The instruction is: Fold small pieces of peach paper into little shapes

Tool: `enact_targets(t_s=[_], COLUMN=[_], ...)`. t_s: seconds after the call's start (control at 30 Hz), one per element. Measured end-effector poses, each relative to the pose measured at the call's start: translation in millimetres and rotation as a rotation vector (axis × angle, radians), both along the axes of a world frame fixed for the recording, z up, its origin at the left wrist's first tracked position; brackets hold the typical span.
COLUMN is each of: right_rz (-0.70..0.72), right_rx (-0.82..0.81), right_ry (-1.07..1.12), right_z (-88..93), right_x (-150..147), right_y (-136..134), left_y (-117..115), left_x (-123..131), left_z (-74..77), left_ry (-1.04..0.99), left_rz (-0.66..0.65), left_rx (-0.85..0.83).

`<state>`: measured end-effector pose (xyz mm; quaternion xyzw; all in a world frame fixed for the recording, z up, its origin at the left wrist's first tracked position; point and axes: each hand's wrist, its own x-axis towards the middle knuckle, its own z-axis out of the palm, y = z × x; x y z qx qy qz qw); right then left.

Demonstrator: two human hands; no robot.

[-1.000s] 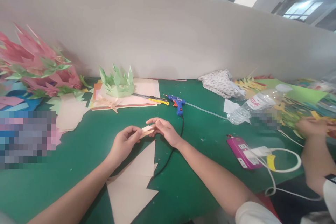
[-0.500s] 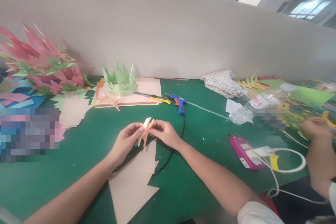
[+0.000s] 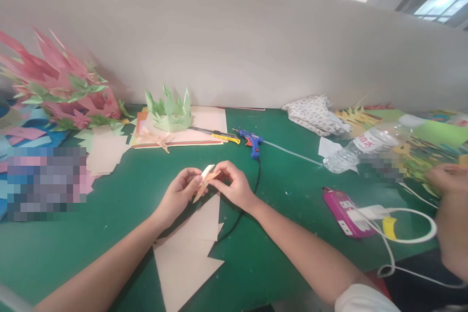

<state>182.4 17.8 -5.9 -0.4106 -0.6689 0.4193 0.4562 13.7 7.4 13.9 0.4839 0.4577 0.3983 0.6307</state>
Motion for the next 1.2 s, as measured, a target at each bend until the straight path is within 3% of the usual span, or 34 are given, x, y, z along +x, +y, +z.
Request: enact_targets(t_s=[0.3,0.67,0.9,1.2], right_rz=[0.003,-0.031,-0.076,-0.165], right_rx=[0.145,0.153,0.203,0.243], right_ry=[-0.155,-0.213,-0.245,-0.197], right_z=[3.2,9.3,10.7,6.5], right_x=[1,-7,-11,-3], right_y=[0,-5,-7,-1], left_y=[0,-2,-6,-5], left_x=[1,8,10,0], left_z=[-4.2,-16.6,-7.2,-7.3], left_ry=[0.015,-0.043,-0.025,-0.184], left_rz=[0.038,0.120,0.134,0.017], left_rx=[0.056,0.101,0.102,0.068])
